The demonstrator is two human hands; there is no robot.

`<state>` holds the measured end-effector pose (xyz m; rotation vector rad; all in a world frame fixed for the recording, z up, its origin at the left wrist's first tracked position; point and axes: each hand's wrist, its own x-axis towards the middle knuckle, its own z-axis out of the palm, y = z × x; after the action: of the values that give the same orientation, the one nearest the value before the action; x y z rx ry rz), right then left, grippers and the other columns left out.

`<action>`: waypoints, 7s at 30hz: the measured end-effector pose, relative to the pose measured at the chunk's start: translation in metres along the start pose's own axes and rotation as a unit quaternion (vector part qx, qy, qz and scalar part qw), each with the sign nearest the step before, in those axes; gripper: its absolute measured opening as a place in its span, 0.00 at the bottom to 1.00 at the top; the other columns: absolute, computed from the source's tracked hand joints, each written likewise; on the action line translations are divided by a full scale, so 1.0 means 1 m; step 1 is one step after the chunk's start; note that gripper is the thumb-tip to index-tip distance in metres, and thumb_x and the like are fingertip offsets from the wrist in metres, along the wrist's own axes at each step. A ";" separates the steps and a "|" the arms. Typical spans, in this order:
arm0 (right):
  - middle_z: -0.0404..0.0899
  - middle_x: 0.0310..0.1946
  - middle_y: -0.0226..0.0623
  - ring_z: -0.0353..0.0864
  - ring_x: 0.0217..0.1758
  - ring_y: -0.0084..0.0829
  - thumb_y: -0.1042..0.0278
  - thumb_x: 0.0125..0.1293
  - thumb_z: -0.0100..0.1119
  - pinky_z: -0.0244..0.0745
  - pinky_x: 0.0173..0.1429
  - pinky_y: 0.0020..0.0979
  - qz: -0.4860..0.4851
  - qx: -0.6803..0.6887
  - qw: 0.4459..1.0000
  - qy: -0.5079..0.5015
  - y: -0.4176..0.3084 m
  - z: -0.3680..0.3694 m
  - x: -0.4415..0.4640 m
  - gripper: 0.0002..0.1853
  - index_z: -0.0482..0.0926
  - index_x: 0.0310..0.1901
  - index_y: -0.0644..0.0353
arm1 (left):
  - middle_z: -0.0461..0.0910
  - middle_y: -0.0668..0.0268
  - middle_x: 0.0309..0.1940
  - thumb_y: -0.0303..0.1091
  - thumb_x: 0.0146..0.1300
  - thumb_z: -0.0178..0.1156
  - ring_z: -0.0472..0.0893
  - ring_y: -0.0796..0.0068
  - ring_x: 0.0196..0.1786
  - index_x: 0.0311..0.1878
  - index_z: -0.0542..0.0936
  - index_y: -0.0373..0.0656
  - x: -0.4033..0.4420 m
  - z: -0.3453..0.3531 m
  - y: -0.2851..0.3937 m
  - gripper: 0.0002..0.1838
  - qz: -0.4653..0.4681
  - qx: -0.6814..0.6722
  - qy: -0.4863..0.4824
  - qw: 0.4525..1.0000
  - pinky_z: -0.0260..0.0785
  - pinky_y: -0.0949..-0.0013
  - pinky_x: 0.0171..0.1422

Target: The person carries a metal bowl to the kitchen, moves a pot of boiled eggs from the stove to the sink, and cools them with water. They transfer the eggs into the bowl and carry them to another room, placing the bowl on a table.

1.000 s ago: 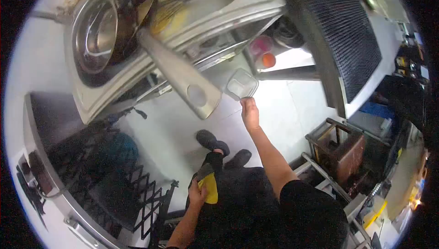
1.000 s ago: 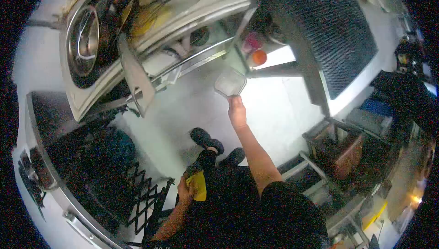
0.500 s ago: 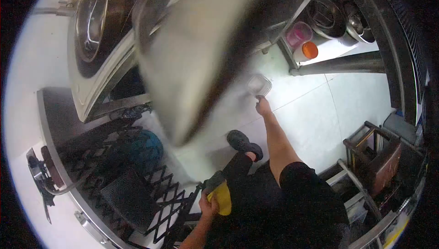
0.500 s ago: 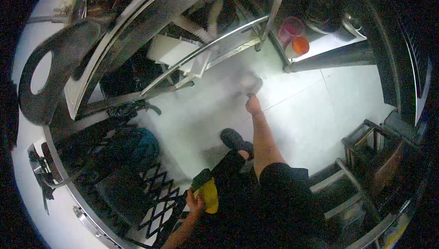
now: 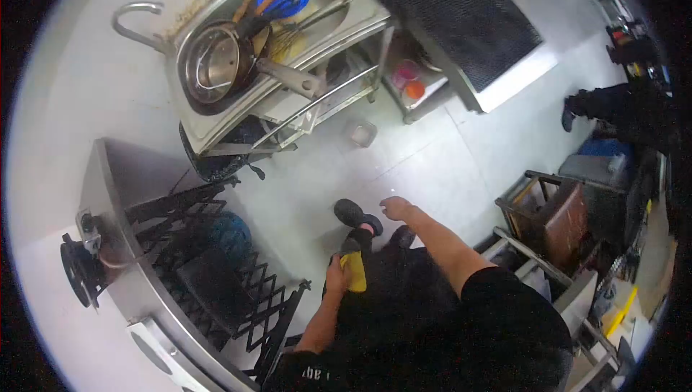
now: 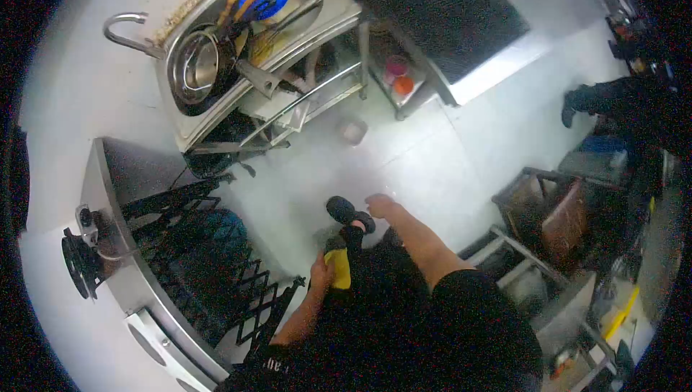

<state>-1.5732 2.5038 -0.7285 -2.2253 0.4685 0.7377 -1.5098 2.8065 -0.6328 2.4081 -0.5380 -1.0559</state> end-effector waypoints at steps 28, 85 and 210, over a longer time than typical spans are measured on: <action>0.74 0.50 0.41 0.72 0.52 0.29 0.49 0.64 0.56 0.67 0.57 0.31 0.100 0.500 0.680 0.526 -0.258 -0.112 -0.424 0.29 0.66 0.64 0.50 | 0.65 0.58 0.60 0.32 0.67 0.51 0.70 0.65 0.61 0.67 0.56 0.42 -0.139 -0.135 0.341 0.27 0.186 -0.119 -0.667 0.711 0.68 0.61 0.61; 0.76 0.23 0.40 0.73 0.29 0.30 0.48 0.63 0.56 0.68 0.37 0.32 0.347 0.464 0.667 0.469 -0.303 0.283 -0.582 0.25 0.79 0.32 0.70 | 0.79 0.52 0.47 0.44 0.59 0.56 0.77 0.54 0.52 0.52 0.75 0.42 -0.133 -0.283 0.016 0.21 0.246 0.470 -0.249 0.811 0.68 0.58 0.57; 0.73 0.23 0.26 0.68 0.30 0.19 0.56 0.65 0.57 0.64 0.37 0.23 0.336 0.543 0.401 0.657 -0.368 0.358 -0.592 0.17 0.78 0.31 0.65 | 0.80 0.49 0.40 0.40 0.63 0.50 0.79 0.52 0.48 0.49 0.76 0.40 -0.163 -0.187 0.113 0.17 0.419 0.566 -0.323 0.632 0.70 0.58 0.53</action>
<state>-1.9645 3.0748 -0.3628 -0.6963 1.9238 -1.0879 -1.4897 2.8438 -0.3635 1.7947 -2.9451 -1.2056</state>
